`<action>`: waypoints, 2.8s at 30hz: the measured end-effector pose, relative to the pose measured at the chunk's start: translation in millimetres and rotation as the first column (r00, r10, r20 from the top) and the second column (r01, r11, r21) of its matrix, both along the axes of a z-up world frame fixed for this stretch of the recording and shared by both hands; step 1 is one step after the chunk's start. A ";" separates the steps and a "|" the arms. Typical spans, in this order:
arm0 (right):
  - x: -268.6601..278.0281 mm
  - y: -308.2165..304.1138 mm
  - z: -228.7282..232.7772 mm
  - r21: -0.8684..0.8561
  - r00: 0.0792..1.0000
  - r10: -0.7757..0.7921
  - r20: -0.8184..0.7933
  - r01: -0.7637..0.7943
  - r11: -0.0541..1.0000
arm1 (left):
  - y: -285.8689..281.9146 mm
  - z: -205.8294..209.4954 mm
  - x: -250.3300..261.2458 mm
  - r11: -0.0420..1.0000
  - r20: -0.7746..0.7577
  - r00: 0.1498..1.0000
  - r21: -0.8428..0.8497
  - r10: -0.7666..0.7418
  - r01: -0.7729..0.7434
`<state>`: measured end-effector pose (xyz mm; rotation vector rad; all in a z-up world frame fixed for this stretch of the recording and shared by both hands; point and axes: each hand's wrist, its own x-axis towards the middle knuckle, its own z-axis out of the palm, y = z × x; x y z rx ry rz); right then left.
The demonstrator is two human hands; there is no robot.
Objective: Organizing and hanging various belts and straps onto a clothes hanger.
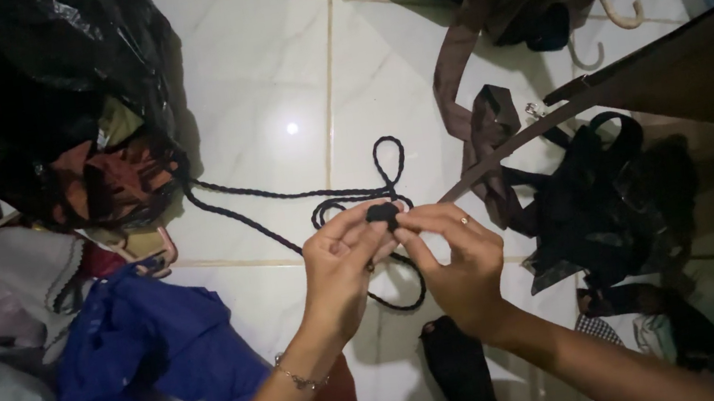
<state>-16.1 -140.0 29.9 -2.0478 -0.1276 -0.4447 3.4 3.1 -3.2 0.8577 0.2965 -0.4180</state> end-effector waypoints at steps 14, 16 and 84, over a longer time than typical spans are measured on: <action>-3.2 -10.0 -17.8 0.088 0.990 0.077 -0.121 -0.067 0.994 | 4.2 -1.5 4.1 0.980 0.028 0.999 -0.194 0.044 -0.038; -4.1 -9.9 -20.2 -0.043 0.992 0.079 -0.100 -0.083 0.996 | 4.6 0.0 4.4 0.973 -0.045 0.999 -0.229 0.031 -0.040; 95.1 -24.3 80.6 0.424 0.756 0.389 -0.526 -0.163 0.891 | 85.3 -5.7 54.8 0.703 0.341 0.682 0.612 -0.647 0.362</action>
